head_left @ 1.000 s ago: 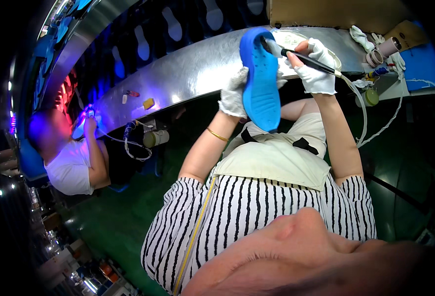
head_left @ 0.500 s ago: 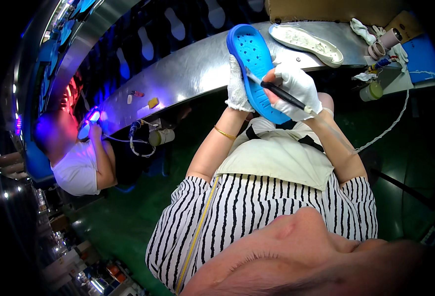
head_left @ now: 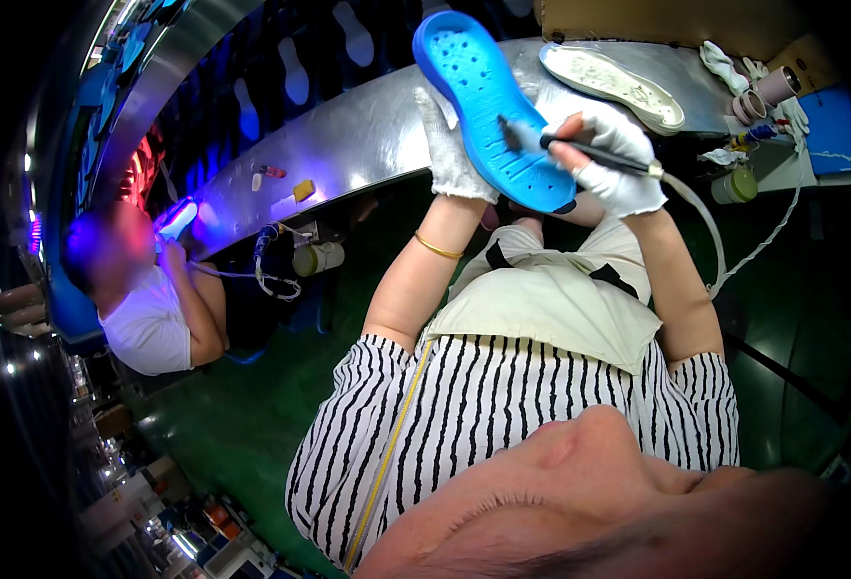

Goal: The person applies a liquid substance to blue shoe soles using a brush, handling the soles one by one and placing them onto a moving conveyor belt.

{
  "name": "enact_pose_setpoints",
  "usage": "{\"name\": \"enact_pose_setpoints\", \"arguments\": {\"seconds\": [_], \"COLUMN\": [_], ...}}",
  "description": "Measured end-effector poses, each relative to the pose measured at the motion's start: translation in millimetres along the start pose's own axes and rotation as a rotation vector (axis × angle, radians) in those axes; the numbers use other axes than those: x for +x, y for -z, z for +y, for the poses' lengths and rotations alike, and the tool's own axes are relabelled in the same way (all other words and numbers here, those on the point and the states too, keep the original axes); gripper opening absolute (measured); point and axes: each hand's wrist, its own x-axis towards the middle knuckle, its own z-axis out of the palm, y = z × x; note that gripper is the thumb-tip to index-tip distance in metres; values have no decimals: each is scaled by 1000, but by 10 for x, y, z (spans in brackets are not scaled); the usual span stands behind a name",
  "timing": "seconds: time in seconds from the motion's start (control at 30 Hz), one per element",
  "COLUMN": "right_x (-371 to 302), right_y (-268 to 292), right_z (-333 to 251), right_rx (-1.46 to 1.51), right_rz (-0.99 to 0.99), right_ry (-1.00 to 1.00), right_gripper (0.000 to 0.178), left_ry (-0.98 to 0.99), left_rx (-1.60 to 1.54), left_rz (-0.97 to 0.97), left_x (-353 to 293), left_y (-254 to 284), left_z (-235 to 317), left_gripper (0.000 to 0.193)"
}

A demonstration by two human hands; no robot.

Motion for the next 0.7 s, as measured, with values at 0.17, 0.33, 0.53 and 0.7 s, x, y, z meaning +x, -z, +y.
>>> {"name": "enact_pose_setpoints", "arguments": {"seconds": [0.17,0.33,0.53,0.7], "right_x": [65,-85,-77,-102], "right_y": [81,-214,-151,-288], "right_z": [-28,-172,-79,-171], "right_rx": [67,192,241,84], "right_rz": [103,-31,74,-35], "right_ry": [-23,-10,-94,94], "right_gripper": [10,13,11,14], "left_ry": [36,-22,-126,-129], "left_rx": [31,136,104,47], "left_rz": [-24,-48,-175,-188], "left_x": [-95,82,90,208], "left_y": [-151,44,-164,28], "left_z": [-156,-85,2,132], "left_gripper": [87,87,88,85]}}
